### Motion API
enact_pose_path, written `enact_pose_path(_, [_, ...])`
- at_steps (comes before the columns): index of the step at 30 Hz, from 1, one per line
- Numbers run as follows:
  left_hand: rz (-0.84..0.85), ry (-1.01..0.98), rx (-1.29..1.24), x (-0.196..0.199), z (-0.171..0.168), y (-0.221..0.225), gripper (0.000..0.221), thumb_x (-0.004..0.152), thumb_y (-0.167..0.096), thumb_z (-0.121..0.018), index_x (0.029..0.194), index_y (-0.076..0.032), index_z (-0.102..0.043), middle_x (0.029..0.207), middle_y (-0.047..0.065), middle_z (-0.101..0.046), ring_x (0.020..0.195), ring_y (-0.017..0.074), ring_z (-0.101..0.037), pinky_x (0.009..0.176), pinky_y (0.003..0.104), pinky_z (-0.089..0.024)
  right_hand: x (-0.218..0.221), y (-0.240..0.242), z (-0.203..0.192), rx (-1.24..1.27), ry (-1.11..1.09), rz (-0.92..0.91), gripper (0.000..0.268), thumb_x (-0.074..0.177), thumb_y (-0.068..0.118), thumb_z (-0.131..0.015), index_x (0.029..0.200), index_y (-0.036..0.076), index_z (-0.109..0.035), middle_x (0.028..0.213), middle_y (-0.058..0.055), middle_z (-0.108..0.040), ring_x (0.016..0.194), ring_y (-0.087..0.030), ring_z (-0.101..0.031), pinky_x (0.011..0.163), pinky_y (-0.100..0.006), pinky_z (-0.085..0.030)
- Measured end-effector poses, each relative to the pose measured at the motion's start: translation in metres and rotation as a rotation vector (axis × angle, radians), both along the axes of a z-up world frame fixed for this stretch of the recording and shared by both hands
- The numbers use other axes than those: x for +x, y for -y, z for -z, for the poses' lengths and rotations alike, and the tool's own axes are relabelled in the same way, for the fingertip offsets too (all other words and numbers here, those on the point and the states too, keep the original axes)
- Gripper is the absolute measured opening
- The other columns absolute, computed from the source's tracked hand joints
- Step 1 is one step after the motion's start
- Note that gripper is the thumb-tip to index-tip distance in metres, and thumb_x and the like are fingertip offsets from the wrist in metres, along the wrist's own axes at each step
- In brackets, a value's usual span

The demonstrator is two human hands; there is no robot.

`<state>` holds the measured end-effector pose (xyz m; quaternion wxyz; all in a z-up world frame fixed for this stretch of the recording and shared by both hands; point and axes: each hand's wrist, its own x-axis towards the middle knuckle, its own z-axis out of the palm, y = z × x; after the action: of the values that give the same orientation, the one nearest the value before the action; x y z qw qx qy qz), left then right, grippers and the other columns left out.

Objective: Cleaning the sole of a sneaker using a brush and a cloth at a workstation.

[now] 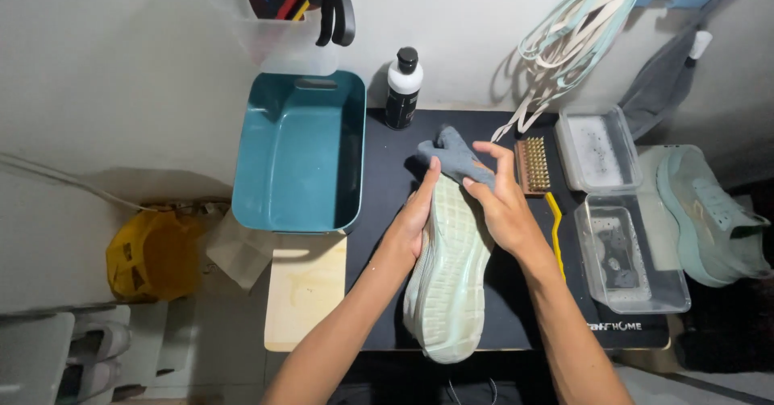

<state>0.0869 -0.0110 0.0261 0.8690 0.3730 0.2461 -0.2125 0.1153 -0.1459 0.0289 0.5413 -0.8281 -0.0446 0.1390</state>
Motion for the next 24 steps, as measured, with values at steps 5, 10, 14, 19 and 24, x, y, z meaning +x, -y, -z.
enact_pose_path(5, [-0.088, 0.032, 0.042, -0.009, 0.003, -0.004, 0.084, 0.085, -0.066, -0.066, 0.132, 0.004, -0.062, 0.12, 0.02, -0.066, 0.112, 0.0269, -0.066, 0.096, 0.042, -0.057, -0.026, -0.012, -0.008, -0.071, 0.185, -0.11, 0.053, 0.094, 0.016, -0.05, 0.147, 0.019, -0.056, 0.148, -0.017, -0.058, 0.146, -0.034, -0.041, 0.123, -0.049, -0.026])
enact_pose_path(10, [-0.094, 0.064, 0.115, -0.015, 0.03, -0.002, 0.081, 0.091, -0.071, -0.056, 0.121, 0.003, -0.068, 0.106, 0.017, -0.071, 0.101, 0.0226, -0.071, 0.086, 0.036, -0.062, -0.048, -0.006, 0.004, -0.072, 0.373, -0.151, 0.049, 0.095, 0.006, -0.049, 0.143, 0.009, -0.061, 0.15, -0.013, -0.058, 0.148, -0.033, -0.039, 0.125, -0.048, -0.022])
enact_pose_path(14, [-0.086, 0.067, 0.136, -0.022, 0.032, 0.005, 0.077, 0.095, -0.071, -0.051, 0.115, 0.001, -0.072, 0.098, 0.015, -0.073, 0.091, 0.0199, -0.071, 0.079, 0.034, -0.062, -0.064, 0.004, 0.011, -0.084, 0.444, -0.172, 0.047, 0.097, 0.007, -0.05, 0.144, 0.009, -0.06, 0.152, -0.012, -0.056, 0.149, -0.033, -0.038, 0.125, -0.048, -0.021])
enact_pose_path(19, [0.087, -0.057, 0.21, -0.012, 0.013, 0.004, 0.087, 0.081, -0.075, -0.036, 0.117, -0.005, -0.074, 0.11, 0.014, -0.074, 0.103, 0.0228, -0.069, 0.091, 0.032, -0.055, -0.078, 0.012, 0.013, -0.156, 0.509, -0.232, 0.059, 0.094, -0.003, -0.043, 0.151, 0.007, -0.046, 0.158, -0.013, -0.047, 0.155, -0.037, -0.033, 0.13, -0.052, -0.017])
enact_pose_path(24, [0.161, -0.092, 0.208, -0.008, 0.001, 0.0, 0.103, 0.073, -0.079, -0.026, 0.157, -0.021, -0.039, 0.163, 0.006, -0.042, 0.149, 0.0207, -0.042, 0.12, 0.034, -0.036, -0.076, 0.009, 0.019, -0.11, 0.404, -0.131, 0.065, 0.089, -0.002, -0.036, 0.151, 0.012, -0.049, 0.159, -0.01, -0.048, 0.155, -0.035, -0.034, 0.129, -0.055, -0.012])
